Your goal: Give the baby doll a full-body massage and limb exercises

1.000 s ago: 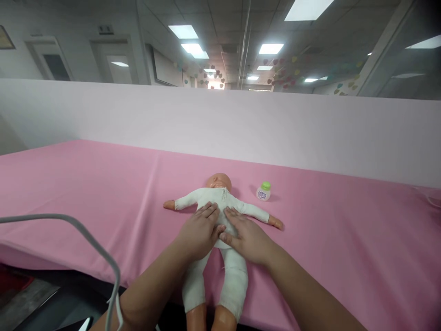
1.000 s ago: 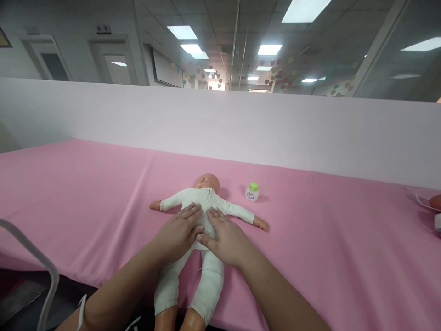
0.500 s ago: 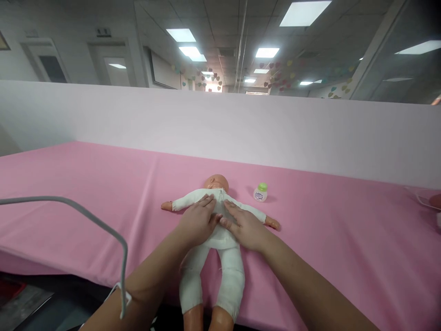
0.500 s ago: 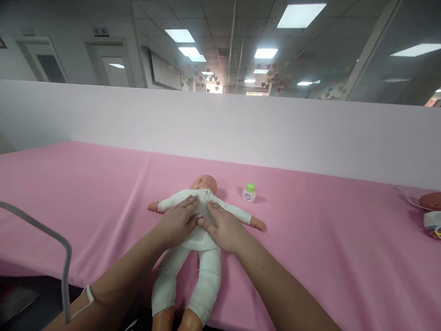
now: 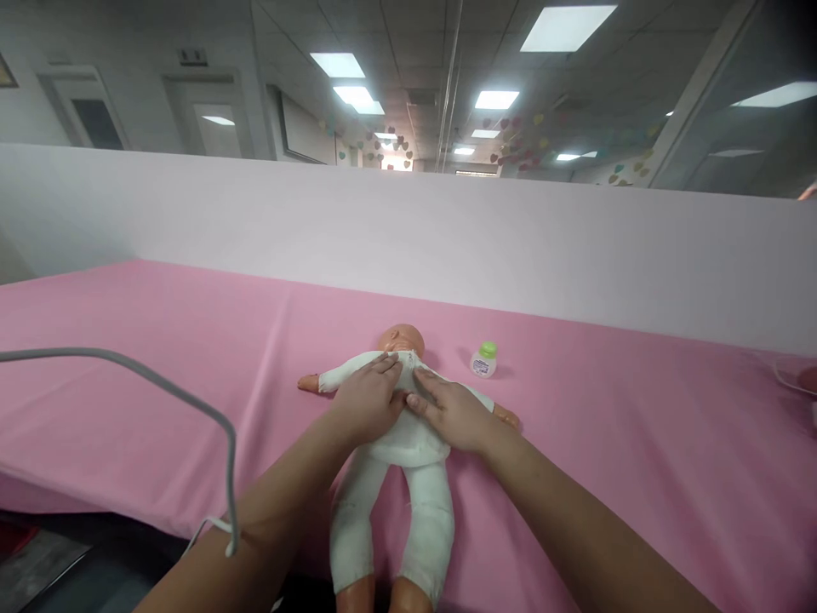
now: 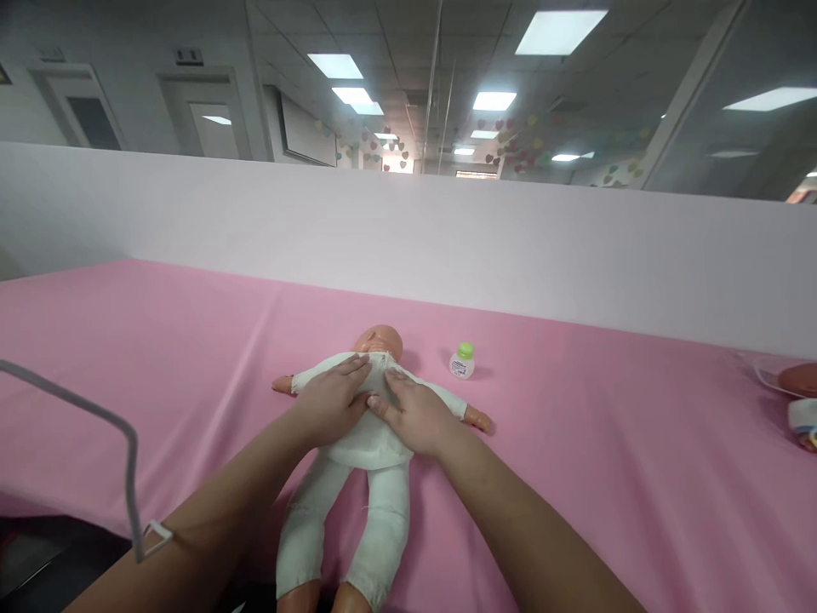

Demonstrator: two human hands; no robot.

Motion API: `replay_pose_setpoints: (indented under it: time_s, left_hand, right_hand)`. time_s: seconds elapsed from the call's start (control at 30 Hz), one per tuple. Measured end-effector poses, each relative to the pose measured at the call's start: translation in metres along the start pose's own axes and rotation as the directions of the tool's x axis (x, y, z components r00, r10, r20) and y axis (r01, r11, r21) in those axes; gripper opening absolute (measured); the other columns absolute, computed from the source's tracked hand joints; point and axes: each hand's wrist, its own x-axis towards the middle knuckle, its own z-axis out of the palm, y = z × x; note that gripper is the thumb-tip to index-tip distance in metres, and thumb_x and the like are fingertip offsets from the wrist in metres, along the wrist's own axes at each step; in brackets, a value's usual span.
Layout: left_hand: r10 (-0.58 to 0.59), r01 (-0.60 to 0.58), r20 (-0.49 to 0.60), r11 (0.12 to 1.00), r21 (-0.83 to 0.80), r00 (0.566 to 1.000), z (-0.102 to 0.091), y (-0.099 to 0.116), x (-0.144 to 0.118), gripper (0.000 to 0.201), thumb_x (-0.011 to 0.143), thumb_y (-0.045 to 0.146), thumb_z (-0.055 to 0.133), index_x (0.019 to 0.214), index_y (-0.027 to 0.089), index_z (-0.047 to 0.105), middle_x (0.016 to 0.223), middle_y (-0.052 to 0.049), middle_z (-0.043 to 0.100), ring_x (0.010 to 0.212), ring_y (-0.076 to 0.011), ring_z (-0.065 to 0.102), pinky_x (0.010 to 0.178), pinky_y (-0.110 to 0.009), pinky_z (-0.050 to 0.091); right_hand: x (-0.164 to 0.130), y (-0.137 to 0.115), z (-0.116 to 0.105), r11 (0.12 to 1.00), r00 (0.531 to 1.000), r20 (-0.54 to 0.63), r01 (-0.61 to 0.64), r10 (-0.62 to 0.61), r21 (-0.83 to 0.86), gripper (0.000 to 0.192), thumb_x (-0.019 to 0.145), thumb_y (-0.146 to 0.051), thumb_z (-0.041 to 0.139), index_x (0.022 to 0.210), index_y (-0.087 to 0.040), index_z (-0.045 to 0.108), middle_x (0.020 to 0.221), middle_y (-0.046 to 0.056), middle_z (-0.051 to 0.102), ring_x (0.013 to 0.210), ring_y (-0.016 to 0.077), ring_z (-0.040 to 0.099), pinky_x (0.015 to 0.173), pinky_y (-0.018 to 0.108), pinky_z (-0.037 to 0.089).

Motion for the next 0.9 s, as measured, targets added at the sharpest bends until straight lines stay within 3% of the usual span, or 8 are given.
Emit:
replay_pose_setpoints:
  time_s: [0.3, 0.43, 0.6, 0.9]
  left_hand:
    - [0.075, -0.076, 0.018, 0.997, 0.027, 0.997, 0.023, -0.006, 0.009, 0.057, 0.097, 0.029, 0.046, 0.148, 0.006, 0.055, 0.157, -0.02, 0.052, 0.147, -0.0318, 0.048, 0.123, -0.048, 0.036]
    - [0.075, -0.078, 0.067, 0.996, 0.041, 0.995, 0.018, -0.011, 0.012, 0.062, 0.095, 0.032, 0.049, 0.151, 0.006, 0.052, 0.158, -0.019, 0.051, 0.148, -0.0324, 0.047, 0.123, -0.047, 0.036]
    - [0.106, -0.107, 0.019, 0.992, 0.068, 0.994, 0.009, -0.017, 0.027, 0.064, 0.096, 0.037, 0.049, 0.152, 0.007, 0.05, 0.159, -0.019, 0.05, 0.15, -0.0326, 0.044, 0.123, -0.046, 0.034]
    - [0.158, -0.157, 0.015, 0.986, -0.062, 0.987, 0.021, -0.025, 0.031, 0.058, 0.094, 0.025, 0.051, 0.15, 0.013, 0.054, 0.156, -0.013, 0.055, 0.144, -0.0305, 0.051, 0.12, -0.043, 0.039]
  right_hand:
    - [0.008, -0.005, 0.011, 0.999, 0.999, 0.018, -0.035, 0.035, -0.003, 0.071, 0.104, -0.055, 0.046, 0.162, -0.017, 0.035, 0.167, 0.011, 0.037, 0.157, 0.0286, 0.032, 0.128, 0.045, 0.025]
    - [0.006, -0.006, 0.012, 0.999, 0.999, 0.01, -0.032, 0.032, 0.011, 0.071, 0.104, -0.055, 0.046, 0.162, -0.016, 0.037, 0.166, 0.012, 0.038, 0.156, 0.0288, 0.033, 0.127, 0.045, 0.026]
    - [0.019, -0.002, 0.008, 1.0, 0.996, -0.087, 0.015, -0.014, 0.012, 0.072, 0.103, -0.058, 0.046, 0.161, -0.015, 0.039, 0.166, 0.013, 0.039, 0.156, 0.0285, 0.034, 0.128, 0.045, 0.026]
    - [0.036, -0.004, 0.026, 0.999, 0.997, -0.077, 0.015, -0.018, -0.031, 0.069, 0.107, -0.05, 0.038, 0.16, -0.006, 0.037, 0.166, 0.018, 0.037, 0.156, 0.0281, 0.033, 0.128, 0.044, 0.025]
